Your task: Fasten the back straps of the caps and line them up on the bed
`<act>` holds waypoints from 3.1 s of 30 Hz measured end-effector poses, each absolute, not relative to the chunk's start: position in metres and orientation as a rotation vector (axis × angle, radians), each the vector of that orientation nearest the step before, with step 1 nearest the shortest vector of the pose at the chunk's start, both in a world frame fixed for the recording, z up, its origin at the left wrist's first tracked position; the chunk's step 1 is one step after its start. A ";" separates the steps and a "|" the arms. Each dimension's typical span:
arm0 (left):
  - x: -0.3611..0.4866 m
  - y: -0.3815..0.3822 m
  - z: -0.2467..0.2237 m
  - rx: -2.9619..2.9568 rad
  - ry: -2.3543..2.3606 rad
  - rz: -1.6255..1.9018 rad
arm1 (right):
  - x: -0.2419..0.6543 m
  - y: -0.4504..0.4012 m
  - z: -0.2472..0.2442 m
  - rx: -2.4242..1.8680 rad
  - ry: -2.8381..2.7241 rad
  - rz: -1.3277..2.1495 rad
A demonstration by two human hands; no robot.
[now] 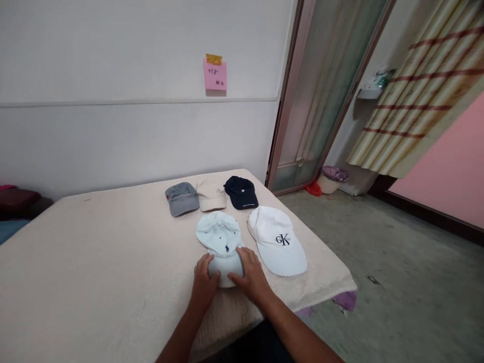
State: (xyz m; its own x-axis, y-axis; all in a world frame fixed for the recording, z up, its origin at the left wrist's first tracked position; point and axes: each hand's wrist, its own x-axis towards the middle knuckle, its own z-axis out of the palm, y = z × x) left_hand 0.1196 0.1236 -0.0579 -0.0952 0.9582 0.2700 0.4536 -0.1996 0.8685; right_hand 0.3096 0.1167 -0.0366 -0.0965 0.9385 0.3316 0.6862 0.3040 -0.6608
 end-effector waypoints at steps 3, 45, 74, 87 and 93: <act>0.122 0.138 -0.059 1.697 1.543 1.272 | 0.310 0.130 -0.042 -1.433 -1.828 0.387; 0.007 -0.032 -0.057 1.769 1.976 1.305 | 0.263 0.020 -0.060 -1.491 -1.822 -0.112; -0.031 -0.030 0.001 1.492 1.844 1.161 | 0.266 0.020 -0.063 -1.475 -1.850 -0.118; -0.028 -0.020 -0.013 1.459 1.824 1.080 | 0.268 0.024 -0.072 -1.419 -1.838 -0.142; -0.031 -0.019 -0.017 1.438 1.839 1.044 | 0.267 0.024 -0.071 -1.432 -1.843 -0.154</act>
State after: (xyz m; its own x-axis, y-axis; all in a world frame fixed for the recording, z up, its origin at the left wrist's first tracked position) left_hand -0.0313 -0.0188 -0.0167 -0.2542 0.9669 0.0240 0.5164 0.1146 0.8486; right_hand 0.2673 0.0237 -0.0709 -0.0593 0.7703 0.6349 0.8650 0.3571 -0.3525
